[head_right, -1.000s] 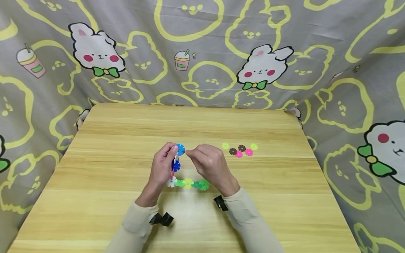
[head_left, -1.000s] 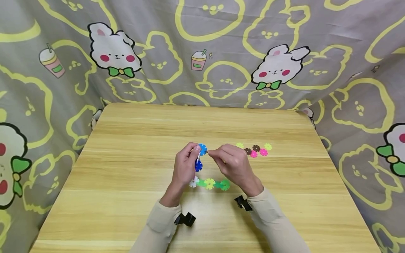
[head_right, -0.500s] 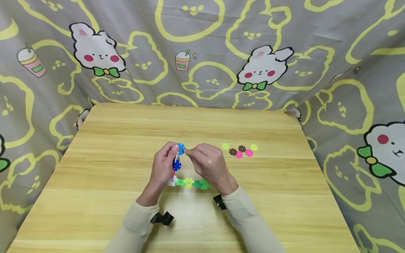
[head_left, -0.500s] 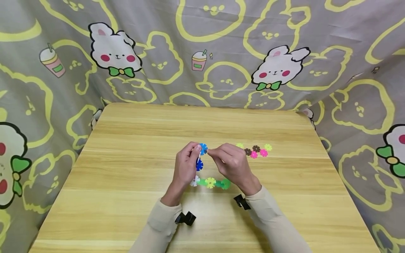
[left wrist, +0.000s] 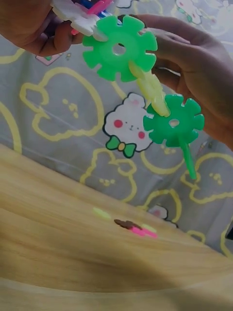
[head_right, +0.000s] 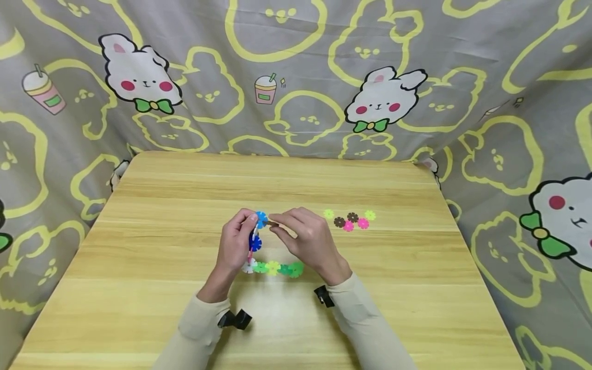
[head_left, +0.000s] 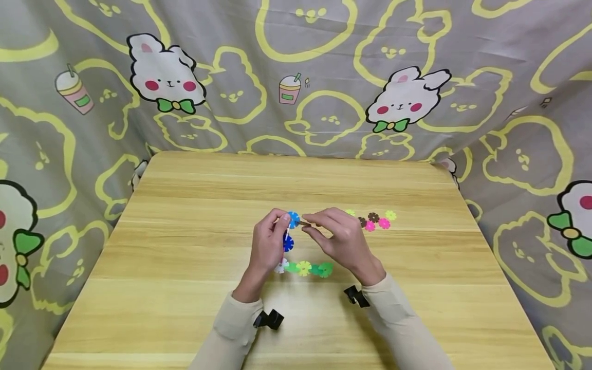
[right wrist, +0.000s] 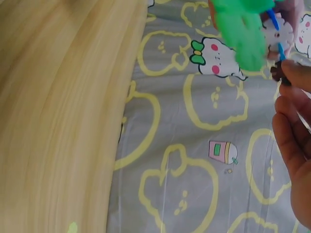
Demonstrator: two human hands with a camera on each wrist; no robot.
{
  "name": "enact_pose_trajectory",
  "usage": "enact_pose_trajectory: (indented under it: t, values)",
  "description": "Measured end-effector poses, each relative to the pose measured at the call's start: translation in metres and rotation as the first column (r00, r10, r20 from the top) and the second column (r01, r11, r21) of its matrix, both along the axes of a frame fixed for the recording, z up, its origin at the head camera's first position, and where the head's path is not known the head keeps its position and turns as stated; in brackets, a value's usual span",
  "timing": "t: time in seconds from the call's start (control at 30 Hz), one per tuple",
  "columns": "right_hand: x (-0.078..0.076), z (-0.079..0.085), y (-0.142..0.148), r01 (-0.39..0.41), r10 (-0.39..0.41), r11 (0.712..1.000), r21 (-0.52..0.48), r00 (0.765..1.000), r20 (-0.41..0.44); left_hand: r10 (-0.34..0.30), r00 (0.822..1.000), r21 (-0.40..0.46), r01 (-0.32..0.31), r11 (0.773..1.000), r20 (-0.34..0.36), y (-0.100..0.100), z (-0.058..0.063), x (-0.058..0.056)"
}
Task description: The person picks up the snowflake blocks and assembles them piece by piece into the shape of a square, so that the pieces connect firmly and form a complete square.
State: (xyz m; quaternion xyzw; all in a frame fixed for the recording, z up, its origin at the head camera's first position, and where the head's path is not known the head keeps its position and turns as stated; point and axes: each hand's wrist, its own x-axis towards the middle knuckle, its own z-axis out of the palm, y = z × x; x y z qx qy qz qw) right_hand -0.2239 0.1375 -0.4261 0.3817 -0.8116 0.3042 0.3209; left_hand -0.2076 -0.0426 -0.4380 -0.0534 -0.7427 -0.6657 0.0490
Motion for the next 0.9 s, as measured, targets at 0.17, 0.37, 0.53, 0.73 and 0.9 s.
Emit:
enact_pose_trajectory:
  t: [0.17,0.37,0.53,0.73,0.9]
  values:
    - [-0.003,-0.004,0.011,0.013,-0.012,1.000,-0.027,1.000,0.028,0.028,1.000,0.021,-0.028,0.999,0.001,-0.003,0.006,0.000]
    - [-0.009,-0.015,0.030,0.099,-0.098,0.995,-0.013,0.992,0.081,0.052,0.999,0.048,-0.051,0.998,-0.009,-0.007,-0.003,-0.003]
    - [-0.017,-0.027,0.050,0.215,-0.216,0.976,0.020,0.967,0.138,0.044,0.998,0.074,-0.041,0.996,-0.036,-0.011,-0.009,-0.005]
    - [-0.024,-0.039,0.075,0.362,-0.364,0.930,0.059,0.893,0.266,0.065,0.997,0.088,-0.061,0.994,-0.036,-0.016,-0.009,-0.008]
    - [-0.027,-0.047,0.094,0.453,-0.456,0.885,0.112,0.790,0.410,0.092,0.994,0.081,-0.087,0.993,-0.052,-0.018,-0.010,-0.008]
